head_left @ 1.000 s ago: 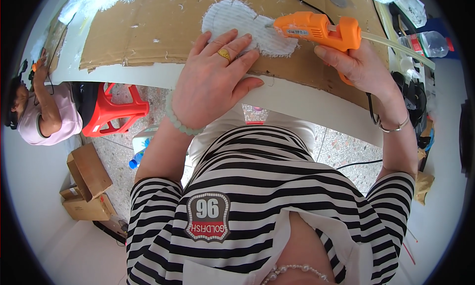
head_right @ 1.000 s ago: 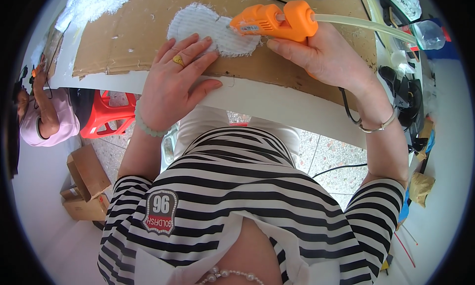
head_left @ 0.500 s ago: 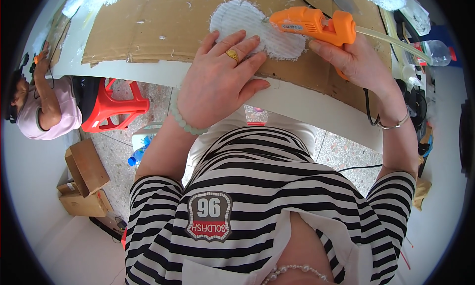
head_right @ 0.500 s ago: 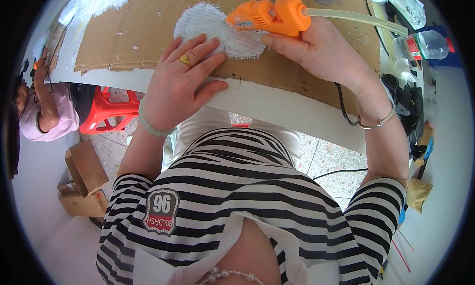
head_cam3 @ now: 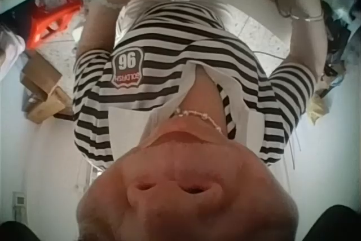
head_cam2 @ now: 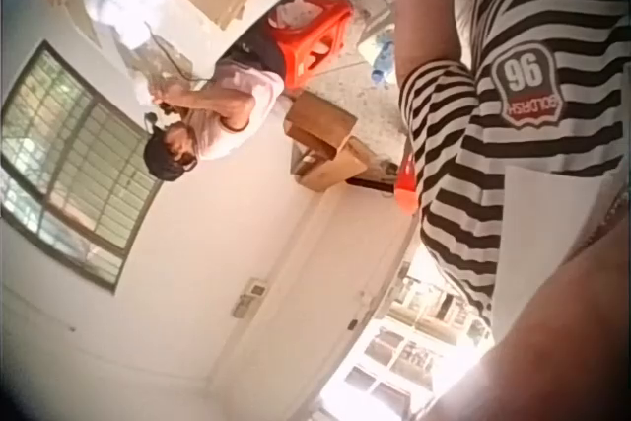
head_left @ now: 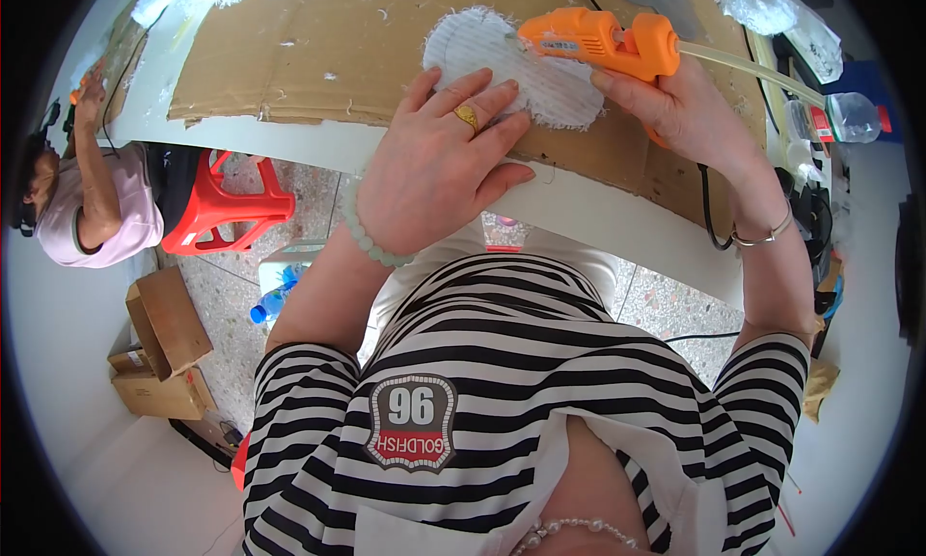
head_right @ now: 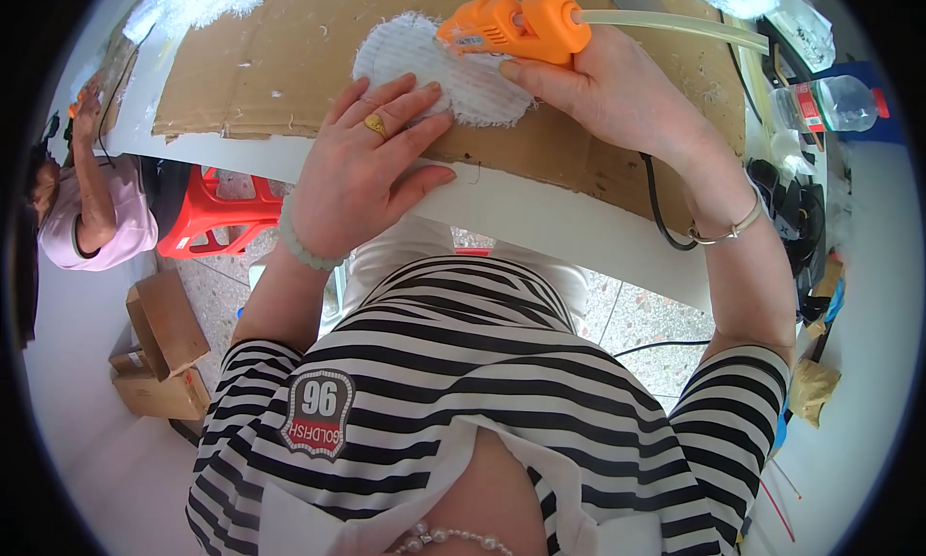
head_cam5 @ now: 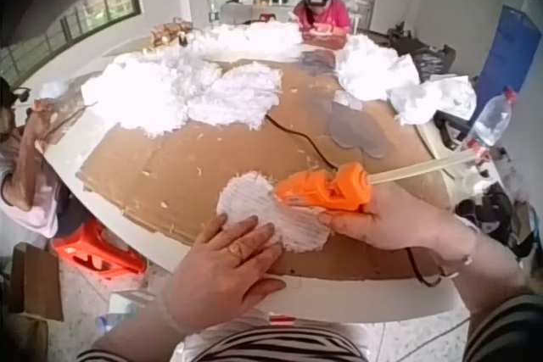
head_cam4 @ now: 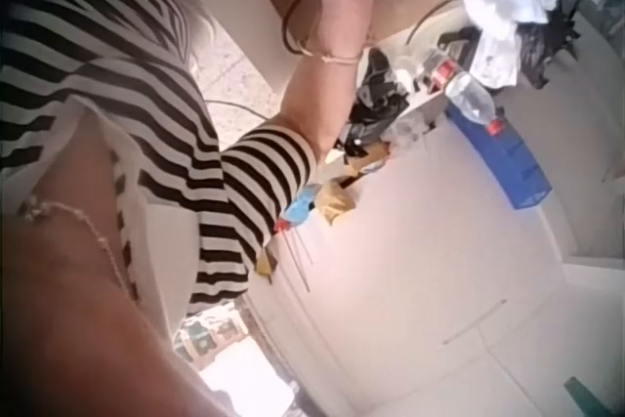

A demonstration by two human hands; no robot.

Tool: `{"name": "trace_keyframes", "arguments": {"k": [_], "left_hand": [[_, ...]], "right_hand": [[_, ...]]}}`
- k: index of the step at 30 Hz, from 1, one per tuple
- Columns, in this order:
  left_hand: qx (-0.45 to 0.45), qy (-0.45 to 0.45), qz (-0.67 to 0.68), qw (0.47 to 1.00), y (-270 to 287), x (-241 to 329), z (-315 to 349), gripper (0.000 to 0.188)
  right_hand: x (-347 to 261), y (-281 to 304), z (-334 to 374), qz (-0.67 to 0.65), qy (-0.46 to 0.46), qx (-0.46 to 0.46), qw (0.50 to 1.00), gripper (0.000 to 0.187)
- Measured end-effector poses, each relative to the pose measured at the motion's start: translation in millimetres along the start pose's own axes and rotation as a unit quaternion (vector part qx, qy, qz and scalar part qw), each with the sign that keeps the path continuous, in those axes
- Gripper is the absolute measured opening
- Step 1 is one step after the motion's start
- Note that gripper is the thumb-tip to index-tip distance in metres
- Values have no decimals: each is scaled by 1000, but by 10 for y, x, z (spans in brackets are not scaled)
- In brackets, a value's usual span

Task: Using a hot glue gun to apply stuffing to white fabric heart shapes.

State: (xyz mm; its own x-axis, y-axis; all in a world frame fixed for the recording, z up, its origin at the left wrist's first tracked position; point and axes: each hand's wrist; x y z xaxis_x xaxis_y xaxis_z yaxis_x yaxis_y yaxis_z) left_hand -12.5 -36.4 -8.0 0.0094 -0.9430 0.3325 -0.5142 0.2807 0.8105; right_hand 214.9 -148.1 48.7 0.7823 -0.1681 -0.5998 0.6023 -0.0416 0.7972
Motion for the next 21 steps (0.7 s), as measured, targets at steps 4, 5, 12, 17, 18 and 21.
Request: {"name": "trace_keyframes", "arguments": {"k": [4,5,12,17,18,21], "left_hand": [[3,-1,1,1000,0,1,6,38],[1,-1,2,1000,0,0,5,38],[1,-2,2,1000,-10,-7,13,38],[4,-3,5,1000,-15,-12,15,37],[4,-2,5,1000,-16,-14,19,37],[8,0,13,1000,-12,-15,17,36]], "right_hand": [[-23,-23,-67,-12,-17,1,1000,33],[-38,-24,-80,-11,-17,2,1000,33],[-64,-38,-174,-5,3,7,1000,32],[-62,-44,-228,-11,28,12,999,30],[-89,-37,-234,-11,21,9,1000,33],[-102,-44,-259,-15,17,4,1000,36]]}}
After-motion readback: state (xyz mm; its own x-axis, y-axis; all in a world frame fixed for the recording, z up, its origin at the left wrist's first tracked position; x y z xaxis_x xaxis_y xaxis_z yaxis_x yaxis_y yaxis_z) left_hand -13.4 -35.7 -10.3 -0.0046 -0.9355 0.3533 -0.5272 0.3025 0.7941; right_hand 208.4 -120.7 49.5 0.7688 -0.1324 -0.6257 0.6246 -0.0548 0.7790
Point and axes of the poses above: each hand's wrist, its own z-axis away from the middle knuckle, its own y-axis out of the back of the hand, x = y × z, and after that the axes turned 5 degrees about z, right-handed
